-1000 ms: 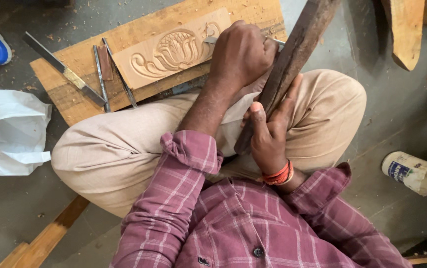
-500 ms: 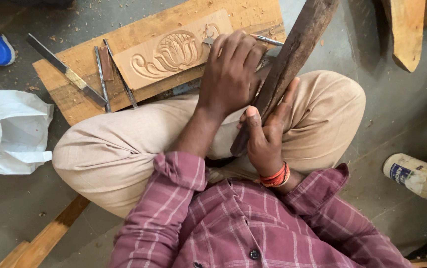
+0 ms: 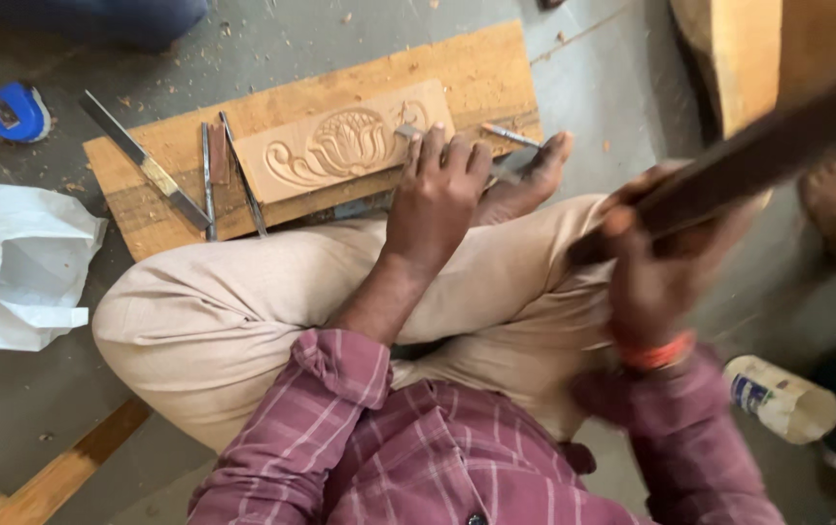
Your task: The person sits cross-legged on the floor and carves a floral design into a rectangular wooden block using a chisel and a wooden mallet. They repeatedly strike the chisel to remove wood shavings and refine the pattern.
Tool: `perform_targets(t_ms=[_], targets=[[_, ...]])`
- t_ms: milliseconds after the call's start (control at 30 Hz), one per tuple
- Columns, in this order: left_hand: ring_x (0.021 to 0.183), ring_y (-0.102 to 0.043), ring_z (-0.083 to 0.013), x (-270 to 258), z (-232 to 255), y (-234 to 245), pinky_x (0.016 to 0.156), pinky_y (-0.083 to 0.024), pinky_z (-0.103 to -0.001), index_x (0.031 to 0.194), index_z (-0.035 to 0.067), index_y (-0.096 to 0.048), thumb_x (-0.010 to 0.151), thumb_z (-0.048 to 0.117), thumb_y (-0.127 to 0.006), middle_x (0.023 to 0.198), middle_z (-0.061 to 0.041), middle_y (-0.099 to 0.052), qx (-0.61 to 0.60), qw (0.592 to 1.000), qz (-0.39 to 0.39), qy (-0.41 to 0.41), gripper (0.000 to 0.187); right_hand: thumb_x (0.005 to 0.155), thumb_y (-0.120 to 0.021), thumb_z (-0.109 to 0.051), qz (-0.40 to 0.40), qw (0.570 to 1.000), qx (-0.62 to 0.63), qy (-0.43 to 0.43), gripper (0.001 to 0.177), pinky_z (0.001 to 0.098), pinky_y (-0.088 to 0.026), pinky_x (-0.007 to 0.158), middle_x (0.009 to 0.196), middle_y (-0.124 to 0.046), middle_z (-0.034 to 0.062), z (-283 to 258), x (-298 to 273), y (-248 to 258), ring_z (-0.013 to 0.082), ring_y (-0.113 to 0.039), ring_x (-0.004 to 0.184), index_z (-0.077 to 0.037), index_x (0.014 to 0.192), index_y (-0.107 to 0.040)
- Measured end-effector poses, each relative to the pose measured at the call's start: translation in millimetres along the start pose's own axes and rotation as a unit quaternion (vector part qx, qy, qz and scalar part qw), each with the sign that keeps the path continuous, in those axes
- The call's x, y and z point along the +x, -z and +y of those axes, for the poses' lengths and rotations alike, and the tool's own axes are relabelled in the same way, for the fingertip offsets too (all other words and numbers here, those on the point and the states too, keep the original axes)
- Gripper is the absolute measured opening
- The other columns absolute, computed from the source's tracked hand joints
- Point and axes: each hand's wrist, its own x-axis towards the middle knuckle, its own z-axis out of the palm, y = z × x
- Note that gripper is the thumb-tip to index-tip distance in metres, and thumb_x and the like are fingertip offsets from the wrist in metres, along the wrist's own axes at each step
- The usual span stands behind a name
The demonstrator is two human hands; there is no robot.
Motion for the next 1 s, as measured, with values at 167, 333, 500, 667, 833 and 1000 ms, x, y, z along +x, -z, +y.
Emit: perform_targets(t_ms=[167,333,500,667,833,1000], targets=[[0.118,-0.063,-0.032,2.9,-5.1,9.8,0.103,-0.053,-0.043,0.113,0.009,-0.065,0.091,0.014,-0.064,0.106,-0.009,-0.064,-0.032,0.999,0.003,-0.006,0.023,0.097,-0.079,0.006,-0.195,0.95,-0.207,0.129,0.026,0.0302,-0.053,0.089,0.105,-0.06,0.0105,13.3,114.2,43.4,0.0206,-0.062,0.096,-0.002,0.112,-0.059],[0.11,-0.065,-0.0321,4.7,-11.3,16.2,0.095,-0.056,-0.047,0.104,0.006,-0.067,0.088,0.044,-0.074,0.101,-0.011,-0.067,-0.086,0.996,-0.02,-0.011,0.041,0.079,-0.079,-0.005,-0.321,0.832,-0.345,0.294,0.016,0.0436,-0.05,0.085,0.091,-0.064,0.0071,45.4,138.7,15.0,0.0311,-0.063,0.096,-0.006,0.084,-0.064],[0.115,-0.067,-0.0326,3.8,-14.5,20.1,0.097,-0.056,-0.047,0.11,0.008,-0.07,0.083,0.055,-0.074,0.108,-0.009,-0.071,-0.067,0.996,-0.013,-0.05,0.055,0.077,-0.075,-0.003,-0.349,0.843,-0.332,0.238,0.016,0.0425,-0.047,0.092,0.092,-0.064,0.0061,63.6,129.9,11.5,0.0303,-0.061,0.1,-0.008,0.089,-0.067],[0.114,-0.067,-0.0308,2.7,-23.4,15.5,0.102,-0.054,-0.048,0.111,0.007,-0.07,0.082,0.057,-0.075,0.11,-0.01,-0.071,-0.054,0.995,-0.04,-0.072,0.057,0.07,-0.072,-0.003,-0.397,0.802,-0.389,0.217,0.025,0.0425,-0.046,0.096,0.096,-0.066,0.006,70.1,132.3,12.8,0.0302,-0.061,0.1,-0.009,0.095,-0.07],[0.116,-0.067,-0.0312,-3.6,-30.2,19.8,0.103,-0.054,-0.045,0.114,0.007,-0.071,0.087,0.045,-0.074,0.112,-0.009,-0.071,-0.058,0.992,-0.057,-0.098,0.047,0.076,-0.075,-0.009,-0.395,0.815,-0.342,0.251,0.024,0.0424,-0.045,0.098,0.099,-0.065,0.0071,68.0,133.1,7.7,0.0316,-0.061,0.103,-0.008,0.099,-0.068],[0.121,-0.068,-0.0286,-1.5,-45.1,22.9,0.104,-0.055,-0.042,0.115,0.013,-0.073,0.091,0.016,-0.068,0.118,-0.005,-0.073,-0.081,0.987,-0.083,-0.108,0.024,0.074,-0.074,-0.006,-0.407,0.797,-0.382,0.232,0.024,0.0421,-0.046,0.095,0.097,-0.066,0.006,68.5,135.1,8.1,0.0292,-0.061,0.099,-0.009,0.098,-0.068]])
